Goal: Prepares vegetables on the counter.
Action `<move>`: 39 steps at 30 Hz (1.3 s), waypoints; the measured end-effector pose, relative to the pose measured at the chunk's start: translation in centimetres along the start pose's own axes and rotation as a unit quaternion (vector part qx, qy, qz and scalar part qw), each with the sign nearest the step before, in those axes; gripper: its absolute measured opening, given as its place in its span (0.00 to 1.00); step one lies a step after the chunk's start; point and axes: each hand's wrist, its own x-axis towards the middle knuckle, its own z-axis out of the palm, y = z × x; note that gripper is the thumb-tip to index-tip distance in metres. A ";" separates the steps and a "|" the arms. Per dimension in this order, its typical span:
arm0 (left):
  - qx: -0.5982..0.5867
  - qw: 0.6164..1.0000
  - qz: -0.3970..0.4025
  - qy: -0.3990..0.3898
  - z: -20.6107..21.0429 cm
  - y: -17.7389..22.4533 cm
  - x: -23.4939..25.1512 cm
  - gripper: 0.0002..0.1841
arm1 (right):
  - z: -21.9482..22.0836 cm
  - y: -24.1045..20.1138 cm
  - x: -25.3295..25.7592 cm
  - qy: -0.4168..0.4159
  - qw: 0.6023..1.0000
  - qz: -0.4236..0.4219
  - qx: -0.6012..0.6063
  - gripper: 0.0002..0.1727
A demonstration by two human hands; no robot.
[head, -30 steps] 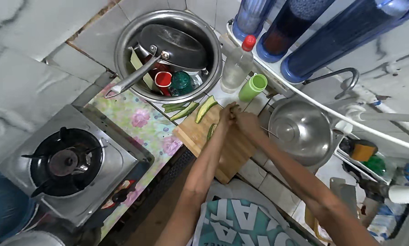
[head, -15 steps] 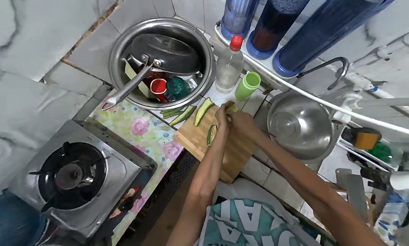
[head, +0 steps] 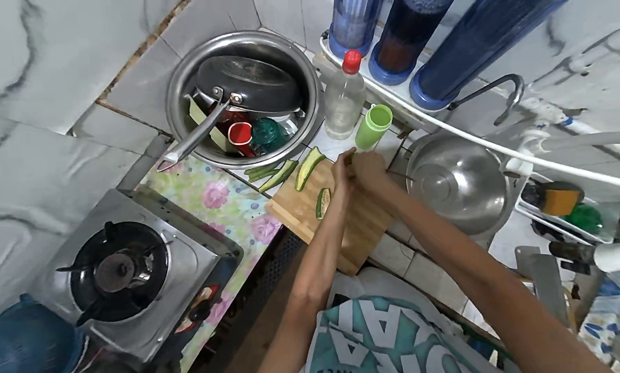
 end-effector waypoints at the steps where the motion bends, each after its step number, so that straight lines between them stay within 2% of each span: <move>1: 0.036 0.999 0.032 0.020 0.1 -0.2 0.1 0.20 | 0.3 -0.4 -0.2 -0.002 1.000 -0.008 0.000 0.14; 4: 0.054 0.993 0.103 0.023 -0.8 -0.8 0.2 0.19 | 0.7 -0.6 -1.2 0.019 0.998 -0.063 0.013 0.11; 7: 0.094 0.988 0.122 -0.010 -2.6 -1.6 0.1 0.21 | -0.1 0.3 -0.3 -0.072 0.992 -0.101 0.017 0.15; 10: 0.132 0.985 0.095 -0.050 -3.7 -1.6 -0.4 0.23 | 0.8 2.2 1.5 -0.135 0.978 -0.158 0.035 0.16; 13: 0.088 0.991 0.058 -0.082 -3.5 -1.2 -0.7 0.26 | 4.4 5.7 3.8 -0.116 0.941 -0.264 0.178 0.15; 14: 0.060 0.992 0.052 -0.095 -3.3 -0.9 -0.8 0.28 | 5.2 6.8 4.2 -0.120 0.922 -0.276 0.245 0.15; 15: 0.017 0.994 0.046 -0.102 -3.1 -0.4 -0.7 0.29 | 5.8 7.5 4.2 -0.146 0.900 -0.260 0.317 0.15; 17: -0.105 0.990 0.014 -0.094 -2.8 0.4 -0.4 0.28 | 5.7 8.4 3.3 -0.217 0.836 -0.160 0.477 0.12; 19: -0.207 0.976 -0.017 -0.073 -3.2 1.1 -0.2 0.24 | 4.5 8.8 2.5 -0.227 0.791 -0.065 0.565 0.07; 20: -0.250 0.965 -0.027 -0.069 -3.6 1.4 0.0 0.23 | 3.9 8.8 2.5 -0.201 0.805 -0.030 0.557 0.08; 22: -0.300 0.950 -0.049 -0.063 -4.5 1.7 0.1 0.22 | 4.1 9.2 3.9 -0.108 0.891 0.006 0.441 0.14; 23: -0.309 0.947 -0.062 -0.068 -5.1 1.8 0.0 0.23 | 4.3 9.4 5.0 -0.077 0.921 0.015 0.380 0.19; 25: -0.297 0.946 -0.083 -0.100 -6.2 1.9 -0.2 0.30 | 4.6 9.3 6.4 -0.041 0.958 0.032 0.282 0.25; 27: -0.279 0.946 -0.089 -0.142 -7.4 2.0 -0.3 0.35 | 5.0 9.1 6.7 0.006 0.977 0.053 0.208 0.28; 31: -0.262 0.944 -0.109 -0.168 -8.5 3.8 -1.1 0.31 | 5.4 9.0 6.3 0.054 0.979 0.069 0.184 0.29; 35: -0.182 0.954 -0.141 -0.194 -8.7 4.3 -1.6 0.27 | 4.9 7.1 1.9 0.148 0.944 -0.035 0.293 0.26; 37: -0.123 0.962 -0.179 -0.163 -7.8 4.0 -2.0 0.31 | 3.8 5.5 0.1 0.148 0.917 -0.094 0.357 0.26; 39: -0.049 0.966 -0.215 -0.136 -6.5 3.5 -2.5 0.36 | 3.1 4.4 -0.5 0.117 0.924 -0.129 0.341 0.28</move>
